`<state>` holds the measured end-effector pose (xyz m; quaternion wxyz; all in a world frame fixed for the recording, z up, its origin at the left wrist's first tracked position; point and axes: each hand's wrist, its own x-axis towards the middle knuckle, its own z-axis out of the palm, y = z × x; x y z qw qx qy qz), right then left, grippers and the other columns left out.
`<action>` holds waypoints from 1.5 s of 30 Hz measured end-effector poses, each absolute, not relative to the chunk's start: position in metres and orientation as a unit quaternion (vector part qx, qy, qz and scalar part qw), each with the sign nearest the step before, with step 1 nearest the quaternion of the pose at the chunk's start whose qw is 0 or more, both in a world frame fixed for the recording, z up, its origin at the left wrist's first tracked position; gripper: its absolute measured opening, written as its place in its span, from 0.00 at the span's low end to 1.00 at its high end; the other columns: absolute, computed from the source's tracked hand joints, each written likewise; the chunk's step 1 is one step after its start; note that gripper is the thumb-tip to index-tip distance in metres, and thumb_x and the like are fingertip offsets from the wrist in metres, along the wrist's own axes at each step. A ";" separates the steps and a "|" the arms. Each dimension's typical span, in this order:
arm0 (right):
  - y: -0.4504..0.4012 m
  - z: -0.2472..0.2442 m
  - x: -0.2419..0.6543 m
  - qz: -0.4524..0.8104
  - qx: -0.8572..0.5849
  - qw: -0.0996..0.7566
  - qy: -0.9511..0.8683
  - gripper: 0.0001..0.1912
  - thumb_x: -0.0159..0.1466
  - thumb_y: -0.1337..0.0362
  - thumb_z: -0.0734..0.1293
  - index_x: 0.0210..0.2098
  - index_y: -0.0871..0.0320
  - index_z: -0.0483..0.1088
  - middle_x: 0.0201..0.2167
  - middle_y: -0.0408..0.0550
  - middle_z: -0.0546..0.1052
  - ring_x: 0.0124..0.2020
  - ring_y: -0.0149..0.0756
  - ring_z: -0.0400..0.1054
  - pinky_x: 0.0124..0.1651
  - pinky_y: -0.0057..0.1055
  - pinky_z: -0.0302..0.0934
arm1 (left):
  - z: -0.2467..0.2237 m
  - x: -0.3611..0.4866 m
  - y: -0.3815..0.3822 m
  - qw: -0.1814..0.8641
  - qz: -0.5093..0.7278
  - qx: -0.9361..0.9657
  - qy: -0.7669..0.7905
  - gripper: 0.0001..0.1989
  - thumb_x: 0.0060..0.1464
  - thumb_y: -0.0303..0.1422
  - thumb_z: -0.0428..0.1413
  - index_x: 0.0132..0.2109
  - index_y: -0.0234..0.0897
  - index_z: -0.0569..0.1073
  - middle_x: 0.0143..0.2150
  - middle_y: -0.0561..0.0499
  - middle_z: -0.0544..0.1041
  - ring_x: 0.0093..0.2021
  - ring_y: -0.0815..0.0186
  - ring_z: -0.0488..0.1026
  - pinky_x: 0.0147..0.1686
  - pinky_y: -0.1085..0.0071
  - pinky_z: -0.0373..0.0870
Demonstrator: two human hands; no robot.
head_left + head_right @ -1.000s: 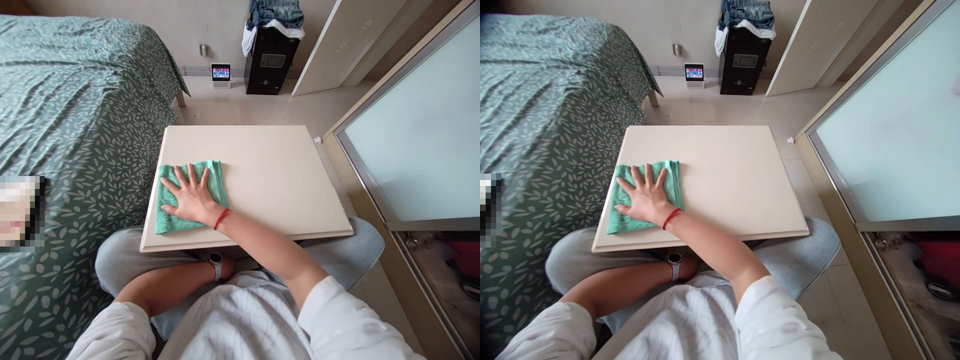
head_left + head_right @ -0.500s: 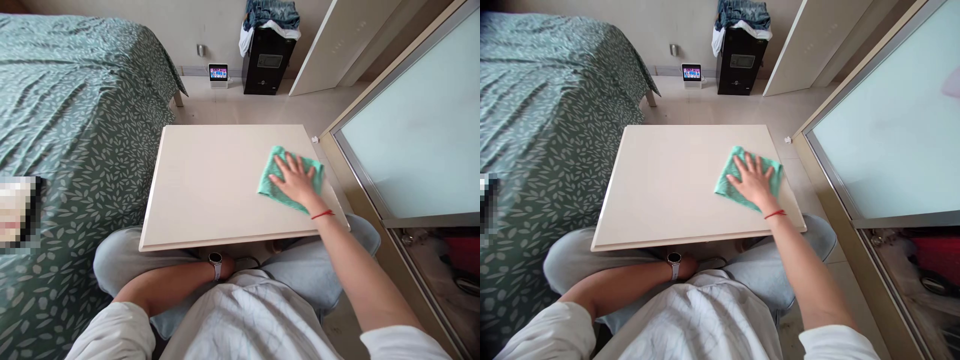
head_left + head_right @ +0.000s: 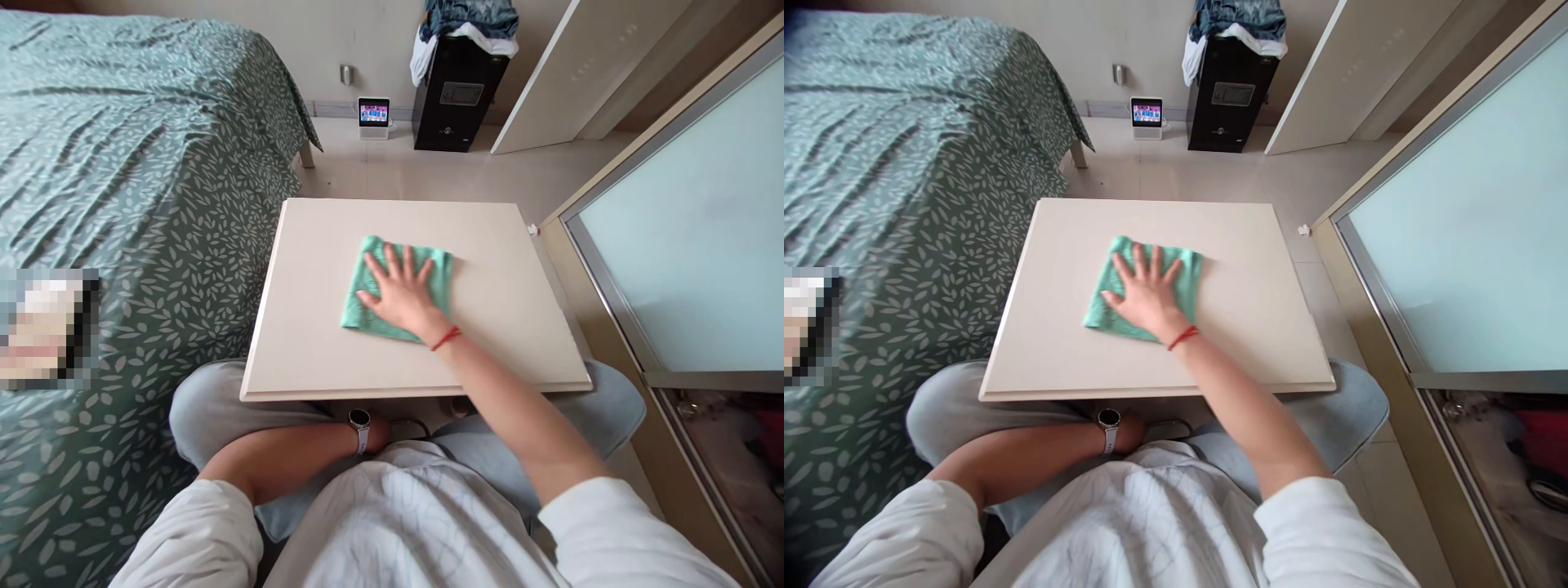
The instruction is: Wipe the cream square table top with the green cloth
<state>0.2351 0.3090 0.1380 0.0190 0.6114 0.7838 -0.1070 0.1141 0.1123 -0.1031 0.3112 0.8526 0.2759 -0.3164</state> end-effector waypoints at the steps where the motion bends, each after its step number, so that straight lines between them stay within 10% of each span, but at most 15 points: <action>1: 0.312 0.140 0.208 -0.118 0.581 0.010 0.805 0.44 0.81 0.41 0.58 0.89 0.52 0.48 0.90 0.61 0.42 0.87 0.79 0.34 0.77 0.91 0.37 | -0.101 0.115 0.113 0.308 -0.325 0.852 0.272 0.13 0.67 0.23 0.57 0.50 0.25 0.86 0.51 0.24 0.85 0.57 0.42 0.80 0.55 0.50 0.71; 9: 0.319 0.142 0.133 -0.139 0.496 -0.027 0.857 0.44 0.80 0.39 0.60 0.88 0.49 0.51 0.90 0.56 0.44 0.88 0.73 0.33 0.79 0.89 0.35 | -0.083 0.120 0.120 0.284 -0.394 0.841 0.238 0.13 0.73 0.29 0.58 0.57 0.27 0.85 0.58 0.33 0.86 0.64 0.49 0.81 0.66 0.48 0.74; 23: 0.303 0.131 0.423 -0.094 0.790 0.013 0.606 0.45 0.81 0.39 0.49 0.89 0.54 0.48 0.90 0.63 0.43 0.87 0.77 0.36 0.76 0.91 0.42 | -0.078 0.121 0.120 0.269 -0.395 0.851 0.219 0.13 0.73 0.29 0.58 0.57 0.28 0.84 0.57 0.34 0.86 0.63 0.50 0.82 0.64 0.50 0.75; 37: 0.317 0.138 0.130 -0.131 0.528 -0.018 0.839 0.44 0.80 0.41 0.59 0.89 0.51 0.49 0.90 0.60 0.42 0.88 0.77 0.33 0.77 0.90 0.35 | -0.098 0.124 0.110 0.272 -0.383 0.854 0.224 0.10 0.73 0.30 0.61 0.54 0.32 0.85 0.57 0.37 0.87 0.62 0.51 0.82 0.64 0.49 0.76; 45: 0.324 0.134 0.206 -0.121 0.565 -0.001 0.817 0.42 0.81 0.41 0.57 0.88 0.46 0.50 0.90 0.54 0.44 0.88 0.71 0.35 0.78 0.88 0.37 | -0.092 0.123 0.113 0.271 -0.376 0.860 0.214 0.10 0.70 0.28 0.62 0.54 0.31 0.86 0.55 0.36 0.87 0.61 0.50 0.82 0.62 0.49 0.76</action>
